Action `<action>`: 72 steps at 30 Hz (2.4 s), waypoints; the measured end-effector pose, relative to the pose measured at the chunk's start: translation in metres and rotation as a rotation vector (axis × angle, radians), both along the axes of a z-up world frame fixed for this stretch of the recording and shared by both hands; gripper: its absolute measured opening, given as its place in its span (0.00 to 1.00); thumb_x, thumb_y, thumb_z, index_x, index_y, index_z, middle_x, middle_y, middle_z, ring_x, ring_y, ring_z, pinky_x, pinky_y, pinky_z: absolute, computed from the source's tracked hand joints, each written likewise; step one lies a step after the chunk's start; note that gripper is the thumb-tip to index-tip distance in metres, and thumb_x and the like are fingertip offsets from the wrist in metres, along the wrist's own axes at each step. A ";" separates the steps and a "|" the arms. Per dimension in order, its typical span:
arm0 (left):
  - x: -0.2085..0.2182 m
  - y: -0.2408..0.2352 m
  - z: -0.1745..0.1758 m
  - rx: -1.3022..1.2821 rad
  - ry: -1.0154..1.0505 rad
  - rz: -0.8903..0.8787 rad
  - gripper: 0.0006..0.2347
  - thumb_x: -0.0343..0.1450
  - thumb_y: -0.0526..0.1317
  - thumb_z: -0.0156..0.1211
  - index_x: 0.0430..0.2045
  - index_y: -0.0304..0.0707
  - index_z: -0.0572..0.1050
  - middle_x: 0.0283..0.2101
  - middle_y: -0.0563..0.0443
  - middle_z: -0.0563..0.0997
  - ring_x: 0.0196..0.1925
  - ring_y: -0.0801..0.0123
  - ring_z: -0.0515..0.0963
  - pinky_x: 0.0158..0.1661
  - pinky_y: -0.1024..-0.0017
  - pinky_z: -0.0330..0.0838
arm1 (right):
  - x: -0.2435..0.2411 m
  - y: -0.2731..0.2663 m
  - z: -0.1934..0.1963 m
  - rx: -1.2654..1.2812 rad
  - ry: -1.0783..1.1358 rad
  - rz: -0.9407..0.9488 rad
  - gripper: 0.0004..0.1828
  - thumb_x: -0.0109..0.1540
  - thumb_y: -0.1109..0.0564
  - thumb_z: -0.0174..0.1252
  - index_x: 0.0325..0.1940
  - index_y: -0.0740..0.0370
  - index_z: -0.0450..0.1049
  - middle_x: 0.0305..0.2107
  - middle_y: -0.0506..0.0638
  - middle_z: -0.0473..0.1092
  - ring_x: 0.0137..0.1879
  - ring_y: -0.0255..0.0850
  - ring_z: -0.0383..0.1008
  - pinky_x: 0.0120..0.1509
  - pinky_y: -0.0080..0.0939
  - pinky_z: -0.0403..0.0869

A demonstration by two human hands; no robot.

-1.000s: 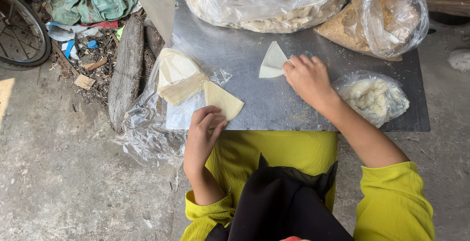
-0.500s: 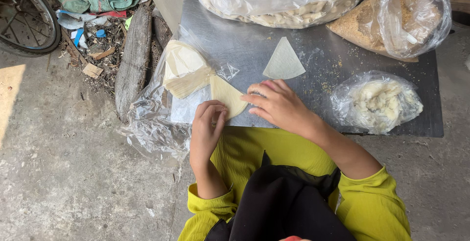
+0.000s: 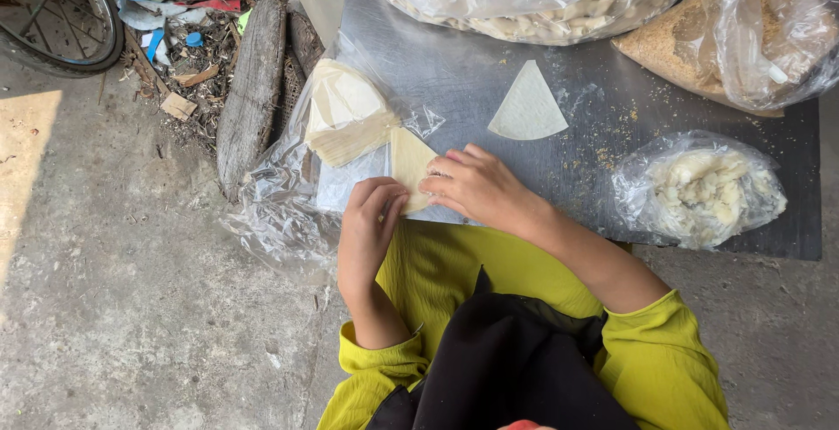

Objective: The person folds triangular pastry sheets, places a white filling and a brown granular filling inside each sheet, then folds and seals them into triangular parcels. The finished parcels are stacked on the table.

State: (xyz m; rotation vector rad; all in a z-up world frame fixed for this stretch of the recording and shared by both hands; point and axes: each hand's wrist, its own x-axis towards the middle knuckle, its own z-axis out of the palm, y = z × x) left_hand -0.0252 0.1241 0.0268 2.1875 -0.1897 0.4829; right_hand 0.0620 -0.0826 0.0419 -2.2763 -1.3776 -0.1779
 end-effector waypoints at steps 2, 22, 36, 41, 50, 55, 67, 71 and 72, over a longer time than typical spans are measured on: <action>0.001 -0.003 0.001 -0.004 0.008 0.027 0.06 0.70 0.30 0.65 0.38 0.30 0.77 0.44 0.45 0.80 0.47 0.53 0.79 0.48 0.62 0.73 | 0.000 0.004 -0.001 -0.012 -0.010 -0.043 0.07 0.61 0.55 0.65 0.43 0.55 0.81 0.38 0.47 0.75 0.46 0.43 0.75 0.50 0.45 0.69; -0.002 -0.003 0.017 0.079 0.056 -0.060 0.10 0.65 0.35 0.70 0.38 0.36 0.81 0.48 0.48 0.78 0.48 0.57 0.78 0.47 0.63 0.73 | 0.014 -0.089 0.022 -0.008 -0.233 -0.656 0.07 0.62 0.59 0.67 0.44 0.58 0.82 0.38 0.48 0.75 0.44 0.46 0.76 0.49 0.47 0.75; -0.003 -0.012 0.020 0.071 -0.051 -0.012 0.05 0.67 0.30 0.63 0.34 0.33 0.78 0.47 0.45 0.79 0.52 0.51 0.76 0.53 0.61 0.70 | -0.038 -0.090 0.024 0.045 -0.031 -0.634 0.25 0.58 0.55 0.68 0.60 0.59 0.76 0.50 0.53 0.72 0.53 0.50 0.72 0.56 0.49 0.73; -0.001 -0.023 0.014 0.022 -0.077 0.085 0.06 0.70 0.31 0.65 0.38 0.36 0.80 0.44 0.48 0.80 0.50 0.56 0.77 0.53 0.63 0.69 | -0.039 -0.047 0.025 0.156 -0.027 -0.315 0.25 0.58 0.52 0.68 0.59 0.56 0.75 0.50 0.50 0.72 0.56 0.48 0.71 0.61 0.50 0.70; 0.004 -0.019 0.013 0.108 0.028 0.019 0.19 0.65 0.37 0.70 0.51 0.38 0.76 0.51 0.46 0.77 0.55 0.53 0.75 0.56 0.59 0.67 | 0.002 -0.023 0.052 0.110 0.212 -0.371 0.08 0.62 0.55 0.65 0.42 0.60 0.81 0.34 0.50 0.77 0.42 0.47 0.76 0.49 0.47 0.72; 0.001 -0.013 0.014 0.165 0.035 -0.073 0.20 0.61 0.39 0.73 0.47 0.41 0.77 0.54 0.47 0.76 0.59 0.52 0.72 0.58 0.57 0.65 | 0.025 -0.062 0.075 0.359 0.149 -0.554 0.09 0.66 0.57 0.66 0.47 0.63 0.77 0.41 0.49 0.75 0.45 0.47 0.76 0.52 0.45 0.72; 0.000 -0.012 0.015 0.073 0.018 -0.056 0.06 0.66 0.33 0.68 0.34 0.35 0.80 0.54 0.46 0.78 0.57 0.52 0.76 0.57 0.60 0.70 | -0.032 -0.092 -0.004 0.090 -0.226 -0.610 0.08 0.60 0.58 0.69 0.44 0.56 0.81 0.40 0.45 0.75 0.49 0.41 0.73 0.60 0.47 0.66; -0.001 -0.016 0.013 0.076 0.001 -0.030 0.04 0.68 0.32 0.66 0.34 0.32 0.79 0.52 0.44 0.79 0.56 0.51 0.76 0.56 0.60 0.70 | -0.040 -0.093 -0.016 0.077 -0.239 -0.616 0.10 0.59 0.57 0.69 0.44 0.56 0.81 0.42 0.45 0.76 0.50 0.42 0.73 0.59 0.47 0.66; 0.000 -0.016 0.013 0.072 -0.001 -0.022 0.04 0.69 0.32 0.65 0.34 0.32 0.79 0.52 0.44 0.79 0.56 0.51 0.76 0.56 0.60 0.70 | -0.041 -0.092 -0.017 0.070 -0.234 -0.623 0.10 0.60 0.57 0.69 0.45 0.56 0.81 0.42 0.45 0.76 0.50 0.42 0.73 0.60 0.46 0.67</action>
